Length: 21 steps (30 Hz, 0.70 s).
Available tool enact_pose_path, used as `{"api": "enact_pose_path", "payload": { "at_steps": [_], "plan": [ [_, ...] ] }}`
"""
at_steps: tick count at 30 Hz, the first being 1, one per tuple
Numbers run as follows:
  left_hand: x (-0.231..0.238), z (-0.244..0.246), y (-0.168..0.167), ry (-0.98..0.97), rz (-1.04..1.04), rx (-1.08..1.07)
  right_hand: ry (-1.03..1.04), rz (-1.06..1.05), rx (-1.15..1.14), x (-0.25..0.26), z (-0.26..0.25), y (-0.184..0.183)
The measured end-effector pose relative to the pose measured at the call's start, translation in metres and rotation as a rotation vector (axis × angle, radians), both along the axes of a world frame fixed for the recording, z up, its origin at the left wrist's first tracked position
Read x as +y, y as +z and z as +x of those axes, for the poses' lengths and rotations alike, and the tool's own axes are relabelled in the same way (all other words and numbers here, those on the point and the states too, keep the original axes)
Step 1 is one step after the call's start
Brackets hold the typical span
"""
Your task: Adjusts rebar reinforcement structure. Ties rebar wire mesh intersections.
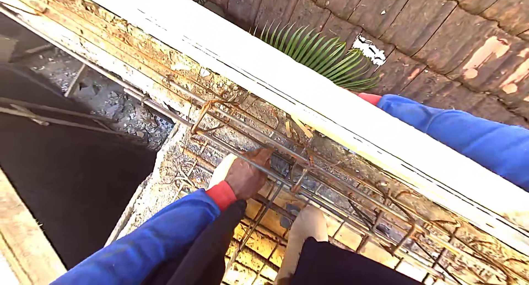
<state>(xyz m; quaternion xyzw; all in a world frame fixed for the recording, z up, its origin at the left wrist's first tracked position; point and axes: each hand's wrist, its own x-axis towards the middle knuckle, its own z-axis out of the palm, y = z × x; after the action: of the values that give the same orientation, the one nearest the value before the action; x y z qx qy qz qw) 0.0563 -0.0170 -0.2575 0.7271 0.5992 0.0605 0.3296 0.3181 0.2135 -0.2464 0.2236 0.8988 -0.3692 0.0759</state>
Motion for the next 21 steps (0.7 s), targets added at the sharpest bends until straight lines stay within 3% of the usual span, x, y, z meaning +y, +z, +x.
{"api": "enact_pose_path", "payload": {
  "at_steps": [1, 2, 3, 5, 8, 11, 17, 21],
  "plan": [
    [-0.001, -0.001, -0.002, 0.0, 0.047, -0.008, 0.021, 0.112, 0.132, 0.001, 0.006, -0.015],
    [-0.003, -0.002, -0.003, 0.005, 0.075, -0.016, 0.079, 0.095, -0.086, 0.007, 0.001, 0.005],
    [-0.004, -0.004, -0.003, 0.013, 0.078, -0.031, 0.162, -0.091, -0.551, 0.02, -0.019, 0.04],
    [-0.006, -0.01, -0.003, 0.02, 0.048, -0.053, 0.031, 0.021, -0.243, 0.027, 0.013, -0.006],
    [-0.008, -0.015, 0.0, -0.007, -0.007, -0.067, -0.111, -0.067, -0.384, 0.035, 0.018, -0.014],
    [-0.007, -0.014, 0.001, -0.028, -0.001, -0.058, -0.295, -0.212, -0.371, 0.023, 0.019, -0.011],
    [-0.008, -0.015, 0.0, -0.035, 0.011, -0.055, -0.244, -0.131, -0.283, 0.02, 0.01, -0.017],
    [-0.007, -0.012, -0.006, -0.025, 0.051, -0.058, -0.356, -0.286, -0.263, 0.008, 0.01, -0.024]
  ]
}}
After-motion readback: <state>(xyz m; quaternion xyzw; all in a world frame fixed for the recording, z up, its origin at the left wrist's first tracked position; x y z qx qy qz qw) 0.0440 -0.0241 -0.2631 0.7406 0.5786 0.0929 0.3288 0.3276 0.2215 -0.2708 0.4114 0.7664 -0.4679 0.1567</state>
